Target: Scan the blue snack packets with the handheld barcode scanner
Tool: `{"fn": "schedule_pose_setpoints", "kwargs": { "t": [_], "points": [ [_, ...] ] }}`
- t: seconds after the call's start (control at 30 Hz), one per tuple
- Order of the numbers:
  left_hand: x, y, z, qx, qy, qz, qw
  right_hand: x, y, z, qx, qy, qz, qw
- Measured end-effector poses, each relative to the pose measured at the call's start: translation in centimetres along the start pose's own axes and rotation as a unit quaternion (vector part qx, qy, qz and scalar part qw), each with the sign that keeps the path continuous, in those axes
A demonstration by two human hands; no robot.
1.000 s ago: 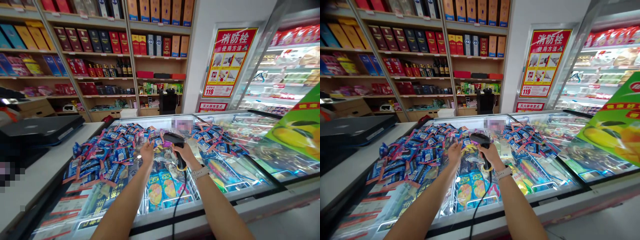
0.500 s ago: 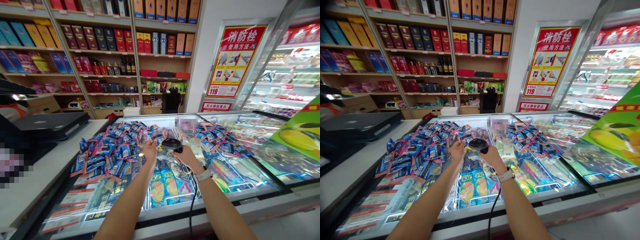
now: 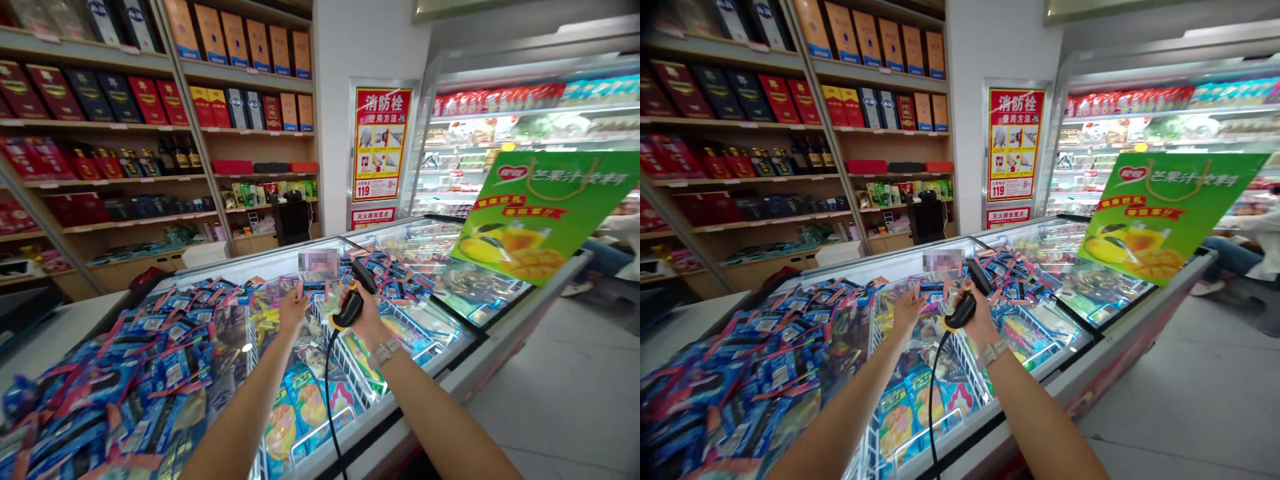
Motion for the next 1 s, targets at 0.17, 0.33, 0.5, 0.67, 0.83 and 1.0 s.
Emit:
{"fn": "schedule_pose_setpoints", "kwargs": {
  "t": [0.17,0.33,0.5,0.67,0.83,1.0],
  "points": [
    [1.1,0.4,-13.5,0.182,0.049,0.032,0.982,4.6,-2.5,5.0,-0.082,-0.041,0.099,0.991],
    [1.2,-1.0,-19.3,0.181,-0.046,-0.082,0.979,5.6,-5.5,8.9,-0.166,-0.049,0.165,0.971],
    [-0.1,-0.8,-20.8,0.147,-0.17,-0.213,0.951,4.3,-6.5,9.6,-0.217,-0.155,0.115,0.957],
    [-1.7,-0.6,-19.0,0.126,-0.183,-0.205,0.953,4.6,-5.0,8.4,-0.203,-0.182,0.091,0.958],
    [-5.3,-2.2,-11.1,0.121,-0.161,-0.211,0.957,2.8,-3.1,3.9,-0.106,-0.128,0.055,0.985],
    [-7.9,-4.2,2.8,0.013,-0.239,-0.205,0.949,-5.2,-0.7,-3.0,0.01,-0.027,-0.09,0.995]
  ]
}}
Point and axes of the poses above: each hand's wrist, its own y-axis away from the middle knuckle, its own z-axis out of the back of the hand, x = y × z, the point moved 8 cm from there along -y, towards the middle knuckle, and after that the axes turned 8 degrees about -x, right-handed, at the moved point
